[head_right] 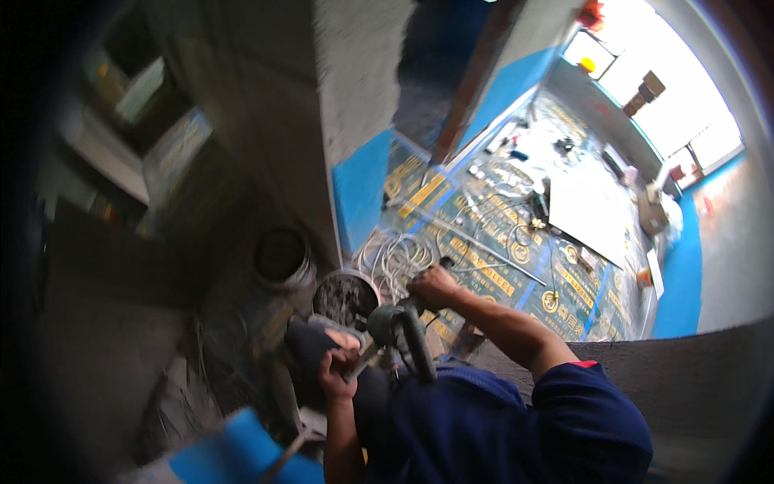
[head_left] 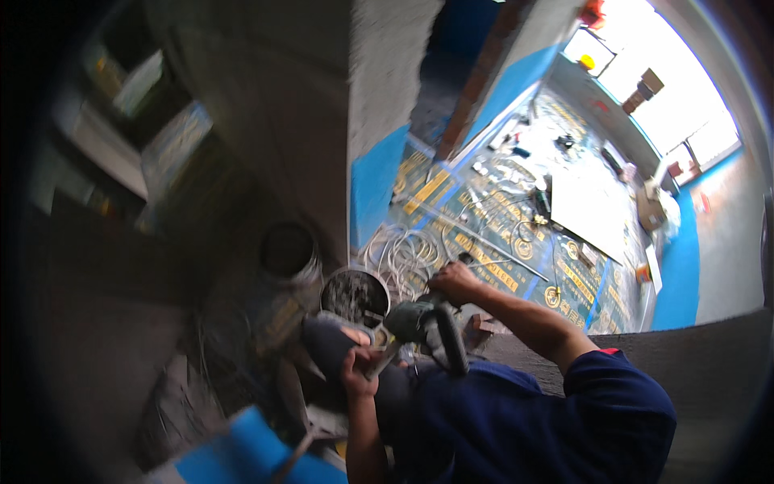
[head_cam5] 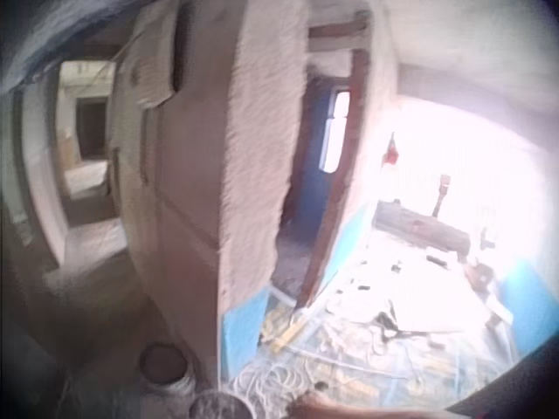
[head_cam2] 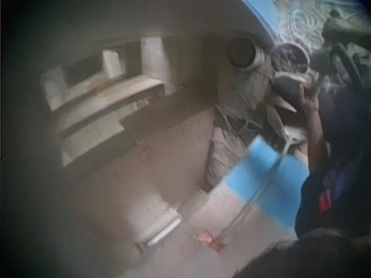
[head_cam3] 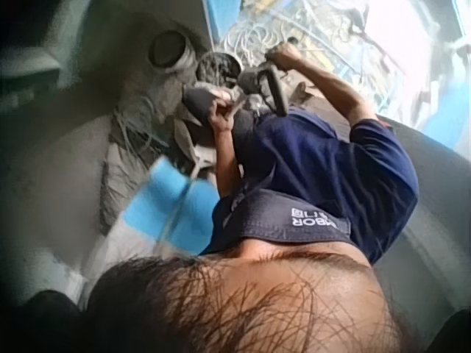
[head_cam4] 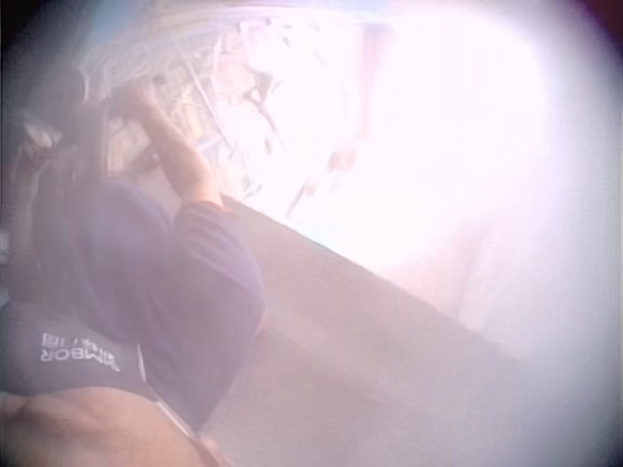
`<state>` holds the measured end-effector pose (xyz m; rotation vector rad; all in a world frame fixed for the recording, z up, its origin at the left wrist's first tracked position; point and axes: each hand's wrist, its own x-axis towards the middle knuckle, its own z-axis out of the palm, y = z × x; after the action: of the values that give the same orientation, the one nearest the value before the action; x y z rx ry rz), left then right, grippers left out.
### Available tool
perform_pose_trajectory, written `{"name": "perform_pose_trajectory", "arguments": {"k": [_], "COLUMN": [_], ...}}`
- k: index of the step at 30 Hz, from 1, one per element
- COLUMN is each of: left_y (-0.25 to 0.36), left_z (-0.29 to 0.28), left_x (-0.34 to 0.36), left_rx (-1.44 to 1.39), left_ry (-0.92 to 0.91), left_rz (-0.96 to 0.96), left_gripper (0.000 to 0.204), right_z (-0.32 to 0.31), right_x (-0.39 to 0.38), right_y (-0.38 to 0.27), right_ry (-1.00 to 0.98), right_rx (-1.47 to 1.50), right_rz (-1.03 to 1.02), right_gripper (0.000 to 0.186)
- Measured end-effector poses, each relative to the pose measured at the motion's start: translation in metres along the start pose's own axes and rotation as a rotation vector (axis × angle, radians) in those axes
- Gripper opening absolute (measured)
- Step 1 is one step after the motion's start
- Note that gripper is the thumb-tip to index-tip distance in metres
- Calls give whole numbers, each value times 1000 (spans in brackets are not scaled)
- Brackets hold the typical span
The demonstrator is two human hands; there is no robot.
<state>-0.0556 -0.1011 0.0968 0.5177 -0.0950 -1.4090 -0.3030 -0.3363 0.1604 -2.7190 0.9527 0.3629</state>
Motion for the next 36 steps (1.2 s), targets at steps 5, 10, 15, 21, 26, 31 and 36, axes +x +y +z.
{"name": "perform_pose_trajectory", "arguments": {"k": [5,10,15,21,26,31,36], "left_y": [17,18,15,14,12,18,16], "left_z": [30,19,4,6,0,4,2], "left_x": [-21,-30,-30,-30,-30,-34,-39], "left_rx": [56,14,-58,-22,-49,-51,-99], "left_ry": [79,91,4,51,63,76,86], "left_rz": [-87,-15,43,58,113,144,200], "left_gripper": [37,39,38,37,36,36,36], "right_z": [-7,-16,-29,-39,-50,-63,-74], "right_x": [1,13,22,41,60,75,95], "right_y": [-10,-21,-27,-26,-33,-45,-56], "right_ry": [119,147,119,96,59,74,67], "right_rx": [79,120,102,57,-15,14,-46], "right_rz": [-175,-226,-253,-318,-352,-411,-480], "right_gripper": [18,15,16,18,18,11,11]}}
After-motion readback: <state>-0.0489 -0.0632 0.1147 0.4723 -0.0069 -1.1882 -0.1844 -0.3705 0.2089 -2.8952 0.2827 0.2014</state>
